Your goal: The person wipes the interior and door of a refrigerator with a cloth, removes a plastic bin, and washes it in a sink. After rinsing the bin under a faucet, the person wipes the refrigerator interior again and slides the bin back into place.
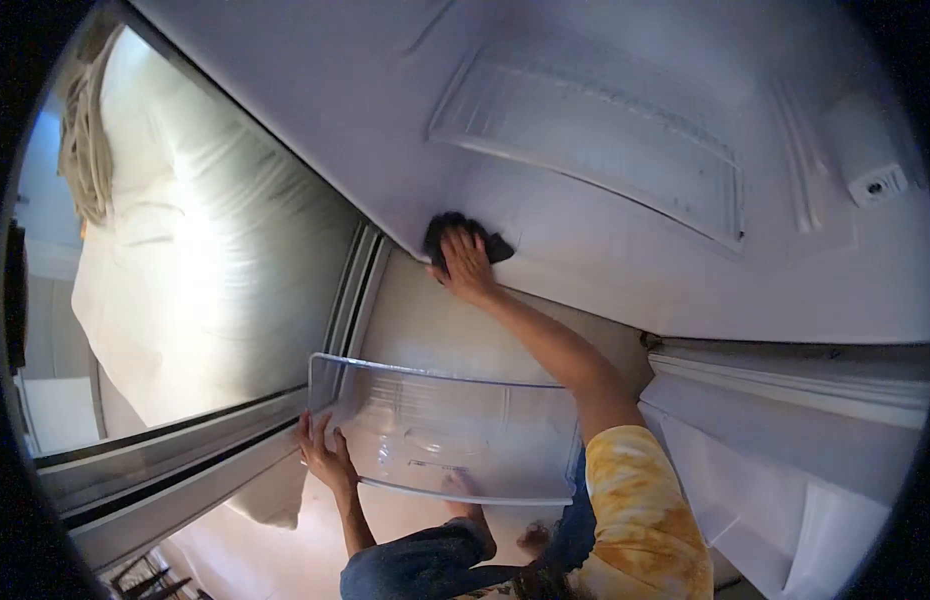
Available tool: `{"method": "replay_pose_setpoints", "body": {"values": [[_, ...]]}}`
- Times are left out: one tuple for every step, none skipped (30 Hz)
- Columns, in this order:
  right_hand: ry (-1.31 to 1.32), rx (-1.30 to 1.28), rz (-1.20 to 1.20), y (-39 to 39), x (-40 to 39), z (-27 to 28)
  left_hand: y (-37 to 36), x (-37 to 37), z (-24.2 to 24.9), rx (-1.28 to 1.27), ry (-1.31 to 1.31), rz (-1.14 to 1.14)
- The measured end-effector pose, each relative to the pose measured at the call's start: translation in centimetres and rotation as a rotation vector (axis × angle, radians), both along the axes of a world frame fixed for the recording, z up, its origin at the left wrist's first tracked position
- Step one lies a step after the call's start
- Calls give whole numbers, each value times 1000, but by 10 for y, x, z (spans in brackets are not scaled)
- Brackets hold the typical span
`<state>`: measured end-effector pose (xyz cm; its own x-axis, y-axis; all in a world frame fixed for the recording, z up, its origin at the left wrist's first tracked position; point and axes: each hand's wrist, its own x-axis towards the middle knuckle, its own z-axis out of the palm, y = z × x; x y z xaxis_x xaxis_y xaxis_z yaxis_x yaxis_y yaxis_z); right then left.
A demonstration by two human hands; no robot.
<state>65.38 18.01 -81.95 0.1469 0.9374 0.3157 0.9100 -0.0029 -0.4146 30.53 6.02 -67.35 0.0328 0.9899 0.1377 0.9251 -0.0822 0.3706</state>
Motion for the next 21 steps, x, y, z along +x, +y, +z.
{"method": "replay_pose_setpoints", "body": {"values": [[-72,-43,81,-7,5,10,-1,-2,-2,-11,-15,-1],[-144,-92,161,-17,12,18,-3,-4,-6,-11,-9,-10],[-210,-142,242,-25,18,26,-4,-5,-7,-10,2,-17],[-231,-144,278,-31,26,28,-3,-7,-6,-8,18,-21],[-249,-153,322,-41,37,29,-4,-8,-6,4,-4,-31],[-260,-175,377,-59,44,28,-6,-10,-3,25,7,-46],[-221,-183,381,-81,55,33,-6,-9,-3,49,10,-58],[-189,-186,382,-104,71,41,-6,-8,-5,79,8,-72],[-216,-187,365,-129,86,39,-6,-10,-8,62,22,-67],[-243,-187,338,-156,99,35,-7,-10,-7,55,34,-46],[-242,-324,265,-182,112,32,-6,-9,-5,48,45,-35],[-235,-465,179,-207,119,35,-8,-8,-3,40,53,-36],[-83,-423,42,-228,120,53,-9,-11,-4,53,87,-20],[429,-318,-346,-245,108,58,-8,-14,-8,59,109,-31],[703,-241,-557,-256,93,62,-7,-14,-11,66,129,-55],[1023,-37,-780,-268,78,67,-4,-11,-10,28,161,-83],[1256,235,-983,-281,62,72,-1,-10,-9,-2,194,-99],[1280,20,-1176,-290,30,139,-2,-15,-8,-32,238,-99],[1217,-15,-1054,-304,3,149,3,-24,-5,-60,230,-154],[1144,-46,-924,-314,-19,153,9,-28,-4,-82,217,-200],[931,-37,-859,-322,-42,150,13,-29,-5,-106,204,-241]]}}
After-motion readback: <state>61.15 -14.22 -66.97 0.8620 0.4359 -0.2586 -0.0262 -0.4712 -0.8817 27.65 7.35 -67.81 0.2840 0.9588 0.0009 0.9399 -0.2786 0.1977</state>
